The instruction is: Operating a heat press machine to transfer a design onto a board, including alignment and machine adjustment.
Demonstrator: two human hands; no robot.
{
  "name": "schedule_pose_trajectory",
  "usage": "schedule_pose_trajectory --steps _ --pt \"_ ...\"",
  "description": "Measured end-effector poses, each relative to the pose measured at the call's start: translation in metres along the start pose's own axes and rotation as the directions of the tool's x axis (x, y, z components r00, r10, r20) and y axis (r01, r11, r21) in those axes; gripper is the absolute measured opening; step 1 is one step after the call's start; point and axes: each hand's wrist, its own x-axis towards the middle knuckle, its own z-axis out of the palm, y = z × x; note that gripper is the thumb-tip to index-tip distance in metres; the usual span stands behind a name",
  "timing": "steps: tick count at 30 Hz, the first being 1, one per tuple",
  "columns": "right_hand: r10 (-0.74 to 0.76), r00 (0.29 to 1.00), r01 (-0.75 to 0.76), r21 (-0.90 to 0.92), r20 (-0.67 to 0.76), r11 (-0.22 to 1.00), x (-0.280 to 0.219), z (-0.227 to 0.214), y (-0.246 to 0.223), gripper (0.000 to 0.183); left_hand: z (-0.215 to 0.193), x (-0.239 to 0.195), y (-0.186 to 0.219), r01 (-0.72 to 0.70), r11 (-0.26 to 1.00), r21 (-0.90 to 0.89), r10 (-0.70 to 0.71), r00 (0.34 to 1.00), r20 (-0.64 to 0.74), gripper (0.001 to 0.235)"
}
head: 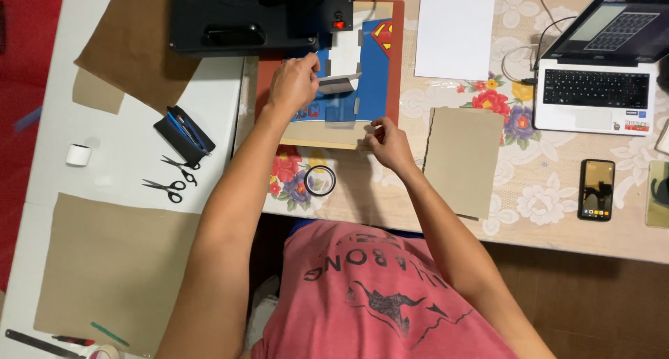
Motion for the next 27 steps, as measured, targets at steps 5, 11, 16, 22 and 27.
schedule_pose_trajectory --steps 5,11,16,22,27 --pt "-0.052 0.999 0.051 -0.043 -0.007 0.998 0.017 0.006 0.002 0.038 -0.006 0.006 0.003 0.037 0.998 -0.044 -0.038 0.999 -0.028 0.024" --pt "0.001 0.997 -0.001 0.000 0.071 1.000 0.012 -0.003 -0.029 0.031 -0.022 0.012 0.019 -0.010 0.997 -0.079 -0.002 0.988 -0.156 0.018" --pt "0.017 0.997 -0.017 0.008 0.071 1.000 0.004 0.003 -0.024 0.030 -0.022 0.027 0.019 0.007 0.998 -0.061 -0.016 0.988 -0.153 0.013" --pt "0.030 0.999 -0.030 0.013 0.021 0.999 0.000 0.002 -0.013 0.025 -0.015 0.045 0.006 -0.013 1.000 -0.005 0.012 0.975 -0.220 0.013" --pt "0.043 0.999 -0.043 0.008 0.016 0.999 0.001 -0.003 -0.011 0.026 -0.013 0.048 0.003 -0.004 1.000 -0.010 0.001 0.963 -0.271 0.014"
